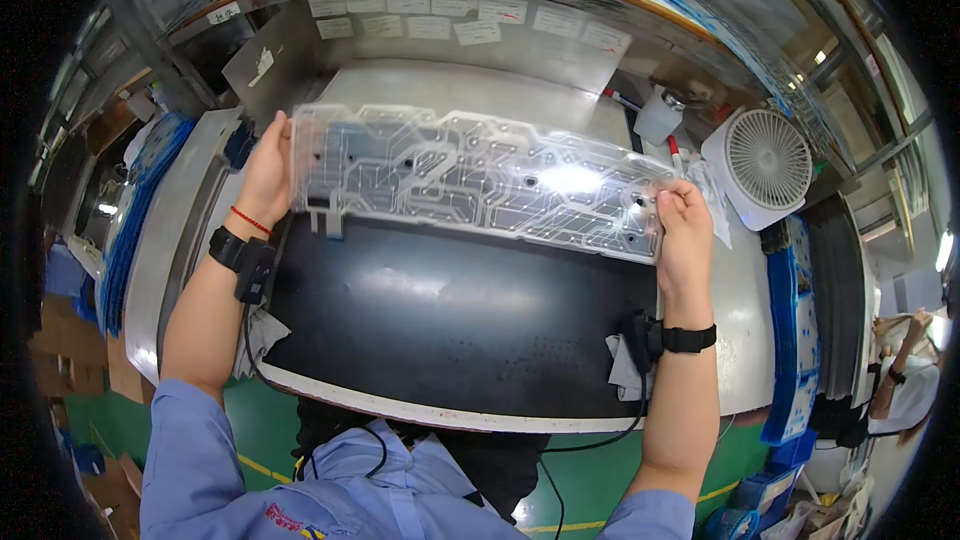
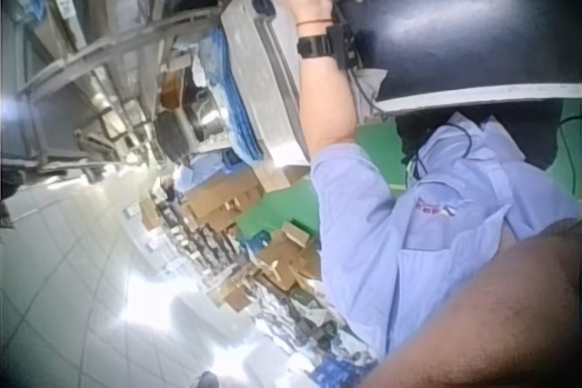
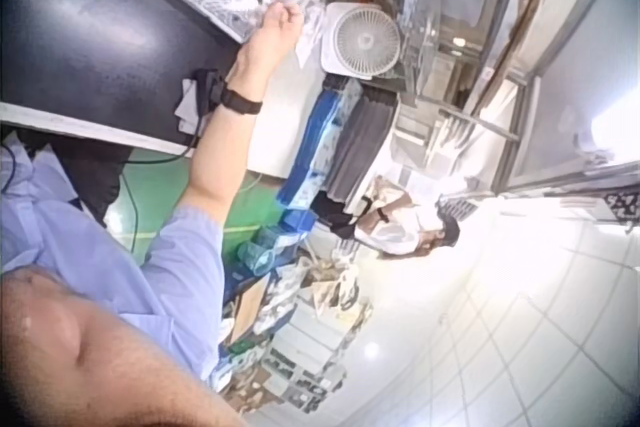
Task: Inspecting and aligning flexible printed circuits (FPC) for keyboard assembly on a metal baseplate.
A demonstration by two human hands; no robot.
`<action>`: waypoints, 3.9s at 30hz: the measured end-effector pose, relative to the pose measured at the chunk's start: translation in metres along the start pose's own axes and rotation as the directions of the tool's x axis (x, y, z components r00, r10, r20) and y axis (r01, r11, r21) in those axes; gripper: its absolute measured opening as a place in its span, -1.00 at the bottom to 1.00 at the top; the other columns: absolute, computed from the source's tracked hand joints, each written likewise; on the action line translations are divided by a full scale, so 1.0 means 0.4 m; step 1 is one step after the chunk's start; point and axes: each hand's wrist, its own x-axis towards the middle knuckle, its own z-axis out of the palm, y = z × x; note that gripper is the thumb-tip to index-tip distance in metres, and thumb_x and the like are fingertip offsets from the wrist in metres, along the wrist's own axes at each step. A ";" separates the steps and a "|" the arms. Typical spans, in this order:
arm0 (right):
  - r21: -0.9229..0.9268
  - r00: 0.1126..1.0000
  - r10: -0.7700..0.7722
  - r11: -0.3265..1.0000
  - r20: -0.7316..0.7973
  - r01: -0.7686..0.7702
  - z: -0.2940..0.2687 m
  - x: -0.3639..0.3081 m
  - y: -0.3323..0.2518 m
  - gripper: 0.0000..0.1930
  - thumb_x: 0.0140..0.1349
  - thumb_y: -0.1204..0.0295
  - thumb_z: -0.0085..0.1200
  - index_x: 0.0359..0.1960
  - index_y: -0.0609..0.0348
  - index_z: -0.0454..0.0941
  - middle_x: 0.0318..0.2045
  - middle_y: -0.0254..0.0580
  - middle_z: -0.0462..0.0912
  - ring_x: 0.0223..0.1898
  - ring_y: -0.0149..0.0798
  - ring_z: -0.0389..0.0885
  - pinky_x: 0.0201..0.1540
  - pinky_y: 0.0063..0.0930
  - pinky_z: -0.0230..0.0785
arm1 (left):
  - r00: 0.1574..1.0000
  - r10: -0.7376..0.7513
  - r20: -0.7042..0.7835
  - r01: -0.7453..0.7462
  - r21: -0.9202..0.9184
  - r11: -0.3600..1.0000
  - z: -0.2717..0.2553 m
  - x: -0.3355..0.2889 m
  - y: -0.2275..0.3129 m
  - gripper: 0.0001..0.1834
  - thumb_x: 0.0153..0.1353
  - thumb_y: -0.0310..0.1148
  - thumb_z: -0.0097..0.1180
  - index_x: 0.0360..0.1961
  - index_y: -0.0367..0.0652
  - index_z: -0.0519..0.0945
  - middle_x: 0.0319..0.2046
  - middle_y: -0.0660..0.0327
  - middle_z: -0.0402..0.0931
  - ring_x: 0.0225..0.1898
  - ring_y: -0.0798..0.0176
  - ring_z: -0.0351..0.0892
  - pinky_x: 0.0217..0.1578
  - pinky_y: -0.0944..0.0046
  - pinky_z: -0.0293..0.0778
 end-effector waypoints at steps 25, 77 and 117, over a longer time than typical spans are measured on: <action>0.087 0.996 0.059 0.995 -0.066 -0.053 0.000 0.002 -0.006 -0.82 0.37 0.46 -0.15 -0.07 0.25 0.39 -0.26 -0.27 0.57 -0.37 -0.45 0.51 -0.31 -0.63 0.35 | 0.989 0.010 0.149 -0.054 0.297 0.953 0.017 -0.018 -0.003 -0.67 0.41 -0.20 -0.19 -0.04 -0.24 0.45 -0.34 0.30 0.53 -0.62 0.62 0.19 -0.61 0.61 0.18; 0.077 0.992 0.009 0.997 -0.128 0.001 -0.006 0.002 0.002 -0.84 0.36 0.47 -0.13 -0.10 0.22 0.40 -0.31 -0.34 0.55 -0.40 -0.51 0.51 -0.35 -0.69 0.32 | 0.987 0.112 0.113 -0.144 0.332 0.932 0.031 -0.022 -0.003 -0.70 0.40 -0.25 -0.16 -0.07 -0.21 0.50 -0.30 0.28 0.58 -0.54 0.57 0.35 -0.52 0.57 0.30; -0.081 0.994 0.000 0.997 -0.107 -0.009 0.006 -0.003 -0.017 -0.72 0.36 0.32 -0.08 0.01 0.20 0.42 -0.30 -0.30 0.60 -0.44 -0.54 0.51 -0.44 -0.71 0.30 | 0.911 0.410 0.053 -0.388 0.451 0.804 0.027 -0.004 -0.007 -0.75 0.34 -0.28 -0.05 -0.14 -0.22 0.52 -0.32 0.25 0.55 -0.28 0.40 0.50 -0.24 0.39 0.43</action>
